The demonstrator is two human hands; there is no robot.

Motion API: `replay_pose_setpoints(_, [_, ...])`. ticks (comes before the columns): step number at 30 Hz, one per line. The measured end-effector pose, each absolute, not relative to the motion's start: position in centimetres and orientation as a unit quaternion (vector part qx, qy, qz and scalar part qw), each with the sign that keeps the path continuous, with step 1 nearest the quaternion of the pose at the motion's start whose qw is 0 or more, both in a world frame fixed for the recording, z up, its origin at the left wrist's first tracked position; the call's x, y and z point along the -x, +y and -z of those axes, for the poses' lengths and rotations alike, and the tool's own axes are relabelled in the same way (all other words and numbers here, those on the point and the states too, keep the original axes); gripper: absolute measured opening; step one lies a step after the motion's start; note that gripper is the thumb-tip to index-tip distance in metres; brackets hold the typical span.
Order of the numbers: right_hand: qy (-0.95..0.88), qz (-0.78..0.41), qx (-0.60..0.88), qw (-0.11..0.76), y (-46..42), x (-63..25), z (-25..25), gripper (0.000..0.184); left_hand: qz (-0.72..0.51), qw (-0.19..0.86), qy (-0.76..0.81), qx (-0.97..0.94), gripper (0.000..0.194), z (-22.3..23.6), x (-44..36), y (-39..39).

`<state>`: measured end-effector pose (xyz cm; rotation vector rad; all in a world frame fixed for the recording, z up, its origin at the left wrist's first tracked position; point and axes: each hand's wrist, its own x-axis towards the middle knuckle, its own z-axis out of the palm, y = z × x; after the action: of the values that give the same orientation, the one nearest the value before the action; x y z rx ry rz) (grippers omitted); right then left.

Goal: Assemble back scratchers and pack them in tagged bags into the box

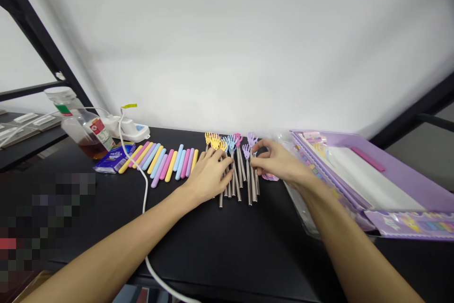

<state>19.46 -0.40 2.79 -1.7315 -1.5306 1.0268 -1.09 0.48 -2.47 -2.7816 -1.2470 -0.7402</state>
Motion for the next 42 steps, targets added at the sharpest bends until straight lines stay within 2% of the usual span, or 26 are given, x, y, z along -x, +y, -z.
replay_pose_setpoints(4, [-0.588,-0.379,0.652,0.293,0.0,-19.0,-2.3,0.035,0.232,0.003,-0.399,0.887,0.023,2.4,1.1,0.3])
replay_pose_setpoints(17, [-0.596,-0.353,0.626,0.357,0.3,-18.2,-1.6,0.030,0.257,-0.008,-0.396,0.881,0.022,2.7,1.1,0.7])
replay_pose_setpoints(20, [-0.581,-0.371,0.602,0.402,0.3,-18.5,-1.4,0.040,0.281,-0.008,-0.401,0.872,0.023,2.1,1.5,1.1])
replay_pose_setpoints(24, [-0.524,-0.468,0.533,0.472,0.0,-18.3,-1.7,0.053,0.303,0.001,-0.462,0.833,0.025,-0.1,3.7,2.6])
replay_pose_setpoints(27, [-0.501,-0.523,0.497,0.478,-0.3,-17.8,-1.8,0.040,0.226,-0.019,-0.566,0.792,0.024,-1.7,5.8,3.7])
replay_pose_setpoints(31, [-0.488,-0.551,0.470,0.486,-0.6,-17.2,-1.7,0.019,0.111,-0.042,-0.613,0.781,0.026,-2.1,7.3,4.1])
replay_pose_setpoints(37, [-0.492,-0.562,0.468,0.473,-0.7,-16.9,-1.1,0.017,0.061,-0.055,-0.618,0.782,0.040,-1.6,7.3,4.1])
replay_pose_setpoints(42, [-0.490,-0.567,0.476,0.461,-0.7,-16.8,-0.9,0.018,0.056,-0.076,-0.612,0.786,0.035,-1.4,6.9,4.2])
